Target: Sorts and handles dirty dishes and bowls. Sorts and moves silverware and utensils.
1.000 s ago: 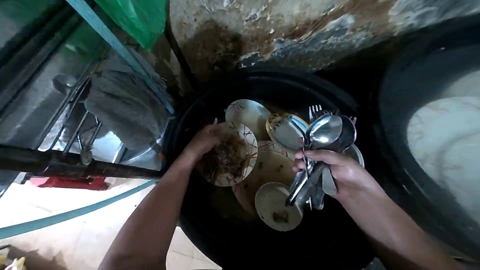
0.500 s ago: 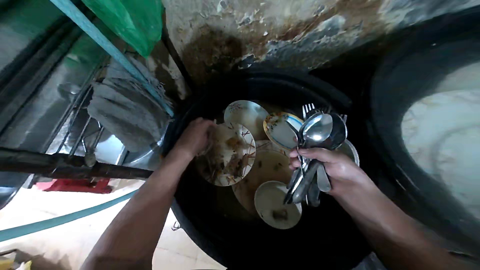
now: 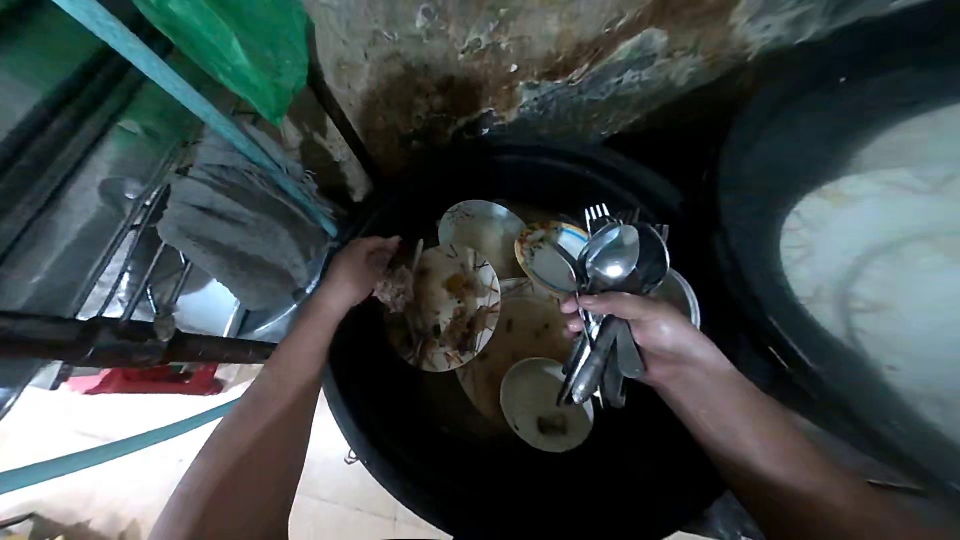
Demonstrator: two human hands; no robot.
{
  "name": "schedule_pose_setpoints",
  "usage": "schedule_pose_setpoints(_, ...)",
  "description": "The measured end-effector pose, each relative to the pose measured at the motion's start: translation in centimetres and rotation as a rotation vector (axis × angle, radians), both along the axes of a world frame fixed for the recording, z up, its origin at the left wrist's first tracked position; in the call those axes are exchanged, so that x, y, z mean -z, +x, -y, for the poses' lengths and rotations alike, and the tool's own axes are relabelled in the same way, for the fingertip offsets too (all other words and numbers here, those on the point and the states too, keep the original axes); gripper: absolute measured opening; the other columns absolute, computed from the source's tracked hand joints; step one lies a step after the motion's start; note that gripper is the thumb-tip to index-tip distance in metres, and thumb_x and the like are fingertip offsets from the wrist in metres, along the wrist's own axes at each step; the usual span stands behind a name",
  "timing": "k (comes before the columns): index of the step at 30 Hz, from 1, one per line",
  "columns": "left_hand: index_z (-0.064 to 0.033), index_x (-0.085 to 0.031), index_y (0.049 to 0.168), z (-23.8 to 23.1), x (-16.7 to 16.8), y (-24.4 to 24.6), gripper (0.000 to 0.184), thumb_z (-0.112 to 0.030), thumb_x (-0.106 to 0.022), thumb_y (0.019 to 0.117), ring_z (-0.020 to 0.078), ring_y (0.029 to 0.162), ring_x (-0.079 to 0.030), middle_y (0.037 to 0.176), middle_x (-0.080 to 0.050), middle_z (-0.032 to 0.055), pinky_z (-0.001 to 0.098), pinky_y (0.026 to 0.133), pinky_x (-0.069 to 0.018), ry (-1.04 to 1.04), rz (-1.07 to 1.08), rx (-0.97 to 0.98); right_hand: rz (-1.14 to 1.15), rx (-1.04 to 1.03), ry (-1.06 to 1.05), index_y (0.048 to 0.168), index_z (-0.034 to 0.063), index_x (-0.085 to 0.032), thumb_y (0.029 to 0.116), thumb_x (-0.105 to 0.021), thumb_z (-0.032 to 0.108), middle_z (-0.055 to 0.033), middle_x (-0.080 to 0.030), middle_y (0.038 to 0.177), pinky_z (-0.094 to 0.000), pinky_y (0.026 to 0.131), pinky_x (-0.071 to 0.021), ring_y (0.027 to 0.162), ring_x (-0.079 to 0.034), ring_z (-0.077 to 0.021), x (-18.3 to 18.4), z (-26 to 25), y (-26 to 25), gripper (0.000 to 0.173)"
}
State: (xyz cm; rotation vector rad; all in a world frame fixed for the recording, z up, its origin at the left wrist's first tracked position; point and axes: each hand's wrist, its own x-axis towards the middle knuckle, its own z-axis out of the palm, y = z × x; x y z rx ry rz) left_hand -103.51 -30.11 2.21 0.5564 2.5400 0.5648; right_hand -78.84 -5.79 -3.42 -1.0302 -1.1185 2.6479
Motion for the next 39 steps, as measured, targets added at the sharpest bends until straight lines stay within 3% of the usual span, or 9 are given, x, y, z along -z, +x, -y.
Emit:
schedule_pose_setpoints(3,-0.0098,-0.060,0.136,0.0,-0.8,0.7,0.040,0.000,-0.064,0.0976,0.0230,0.107,-0.066,0.130,-0.063,0.0137,0.0433,0.091,-0.0564,0.214,0.164,-0.154,-0.032,0.007,0.006,0.100,0.0041,-0.064,0.0900,-0.054,0.002,-0.0122,-0.073,0.081,-0.0289,0.055,-0.0591,0.062,-0.069,-0.0171,0.2,-0.1,0.1,0.015)
schedule_pose_setpoints(7,-0.0110,-0.059,0.135,-0.7,-2.1,3.0,0.046,0.006,-0.068,0.0923,0.0210,0.103,-0.065,0.128,-0.062,0.0123,0.0406,0.086,-0.0571,0.342,0.261,-0.204,-0.063,0.024,0.045,0.098,0.0059,-0.065,0.0896,-0.053,0.005,-0.0098,-0.072,0.080,-0.0276,0.056,-0.0591,0.061,-0.068,-0.0153,0.3,-0.2,0.2,0.015)
schedule_pose_setpoints(15,-0.0225,-0.068,0.130,-4.4,0.1,14.4,0.037,-0.008,-0.068,0.0958,0.0182,0.115,-0.064,0.134,-0.063,0.0046,0.0427,0.096,-0.0565,0.147,0.231,0.249,-0.011,0.311,0.314,0.097,0.0058,-0.061,0.0930,-0.055,-0.005,-0.0042,-0.070,0.076,-0.0248,0.052,-0.0566,0.055,-0.063,-0.0107,-0.6,0.1,0.0,0.013)
schedule_pose_setpoints(20,-0.0161,-0.064,0.138,-5.9,4.6,17.7,0.039,-0.008,-0.060,0.1005,0.0278,0.130,-0.057,0.141,-0.059,0.0116,0.0486,0.108,-0.0481,0.054,0.361,0.429,-0.006,0.299,0.232,0.096,0.0059,-0.063,0.0937,-0.056,-0.003,-0.0056,-0.068,0.076,-0.0254,0.050,-0.0549,0.053,-0.060,-0.0111,-0.1,-0.1,0.0,0.011)
schedule_pose_setpoints(24,-0.0100,-0.067,0.133,-4.9,4.1,16.7,0.032,-0.012,-0.054,0.1041,0.0280,0.138,-0.052,0.146,-0.058,0.0112,0.0454,0.116,-0.0411,0.044,0.117,0.584,-0.030,0.257,0.245,0.095,0.0064,-0.063,0.0955,-0.053,-0.002,-0.0049,-0.068,0.075,-0.0250,0.051,-0.0552,0.054,-0.061,-0.0106,0.1,-0.1,0.1,0.013)
schedule_pose_setpoints(26,-0.0065,-0.071,0.127,-3.8,3.1,13.8,0.028,-0.013,-0.057,0.1043,0.0285,0.131,-0.058,0.139,-0.063,0.0136,0.0456,0.112,-0.0456,0.075,0.009,0.461,-0.048,0.243,0.242,0.094,0.0063,-0.063,0.0940,-0.054,-0.001,-0.0053,-0.069,0.074,-0.0257,0.051,-0.0566,0.054,-0.063,-0.0112,0.1,0.0,0.1,0.012)
schedule_pose_setpoints(33,-0.0001,-0.068,0.120,-0.3,5.5,4.4,0.036,-0.030,-0.058,0.1021,0.0414,0.114,-0.065,0.122,-0.068,0.0228,0.0616,0.094,-0.0531,-0.700,0.072,-0.075,-0.003,0.197,0.216,0.093,0.0034,-0.063,0.0953,-0.052,-0.003,-0.0083,-0.070,0.076,-0.0260,0.052,-0.0564,0.056,-0.064,-0.0135,-0.2,0.3,-0.3,0.013)
schedule_pose_setpoints(36,0.0010,-0.063,0.128,-0.8,6.9,4.3,0.049,-0.039,-0.060,0.1012,0.0407,0.117,-0.065,0.126,-0.066,0.0231,0.0607,0.094,-0.0529,-0.696,0.073,-0.081,0.014,0.169,0.203,0.093,0.0039,-0.063,0.0959,-0.051,-0.001,-0.0082,-0.070,0.078,-0.0256,0.052,-0.0561,0.057,-0.064,-0.0132,0.0,0.2,-0.2,0.014)
schedule_pose_setpoints(39,-0.0050,-0.041,0.152,-1.2,8.2,4.1,0.063,-0.029,-0.065,0.0988,0.0420,0.121,-0.062,0.137,-0.060,0.0229,0.0619,0.096,-0.0522,-0.583,0.050,-0.109,0.008,0.142,0.172,0.093,0.0040,-0.064,0.0968,-0.049,0.001,-0.0092,-0.070,0.078,-0.0262,0.052,-0.0556,0.056,-0.063,-0.0140,0.4,0.0,-0.2,0.015)
